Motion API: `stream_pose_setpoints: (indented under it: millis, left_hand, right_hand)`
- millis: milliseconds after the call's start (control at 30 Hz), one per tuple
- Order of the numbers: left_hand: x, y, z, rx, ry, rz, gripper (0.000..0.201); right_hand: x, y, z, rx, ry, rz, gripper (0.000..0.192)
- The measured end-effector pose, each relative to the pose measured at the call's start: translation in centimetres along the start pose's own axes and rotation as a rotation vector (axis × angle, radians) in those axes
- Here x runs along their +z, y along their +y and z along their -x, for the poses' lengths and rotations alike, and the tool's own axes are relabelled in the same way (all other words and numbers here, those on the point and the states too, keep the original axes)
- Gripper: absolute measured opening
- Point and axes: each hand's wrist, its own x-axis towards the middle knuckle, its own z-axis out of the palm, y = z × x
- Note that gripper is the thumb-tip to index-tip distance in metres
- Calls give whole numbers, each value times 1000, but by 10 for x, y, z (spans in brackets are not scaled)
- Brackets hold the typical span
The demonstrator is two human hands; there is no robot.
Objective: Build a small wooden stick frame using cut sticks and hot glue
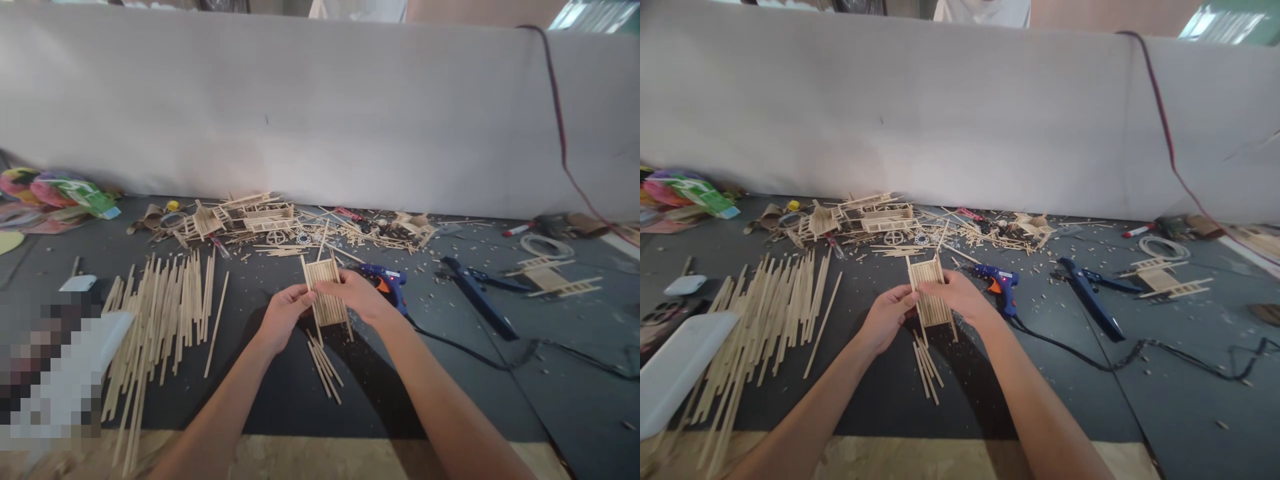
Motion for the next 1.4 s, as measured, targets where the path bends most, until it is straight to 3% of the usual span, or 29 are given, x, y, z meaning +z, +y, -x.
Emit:
stream_pose_setpoints:
  millis: [267,500,667,833,900,1000,1100,1200,1400]
  left_hand:
    - [-1,0,-3,-36,-6,-10,31]
    - [2,-1,-3,-93,-76,-95,34]
    - [2,-3,-3,-78,-104,-150,35]
    - [3,-6,-4,-67,-61,-258,33]
    - [3,-8,-4,-59,-28,-269,40]
    - [3,-11,-3,17,28,-238,72]
    - [4,-11,0,67,-19,-263,95]
    - [7,-10,3,50,-91,-304,96]
    - [9,-8,4,35,-90,-323,89]
  right_hand:
    - [2,-3,1,34,55,6,26]
    - [-6,3,-6,41,159,-42,32]
    - [-7,7,-9,48,179,19,34]
    - [-4,2,-6,39,206,123,31]
    - [-6,-1,-4,38,197,186,29]
    - [-11,-3,-2,63,183,299,29]
    - [-17,-4,1,71,157,410,29]
    - [-21,-5,4,58,111,449,29]
    - [-22,-8,6,46,104,549,25]
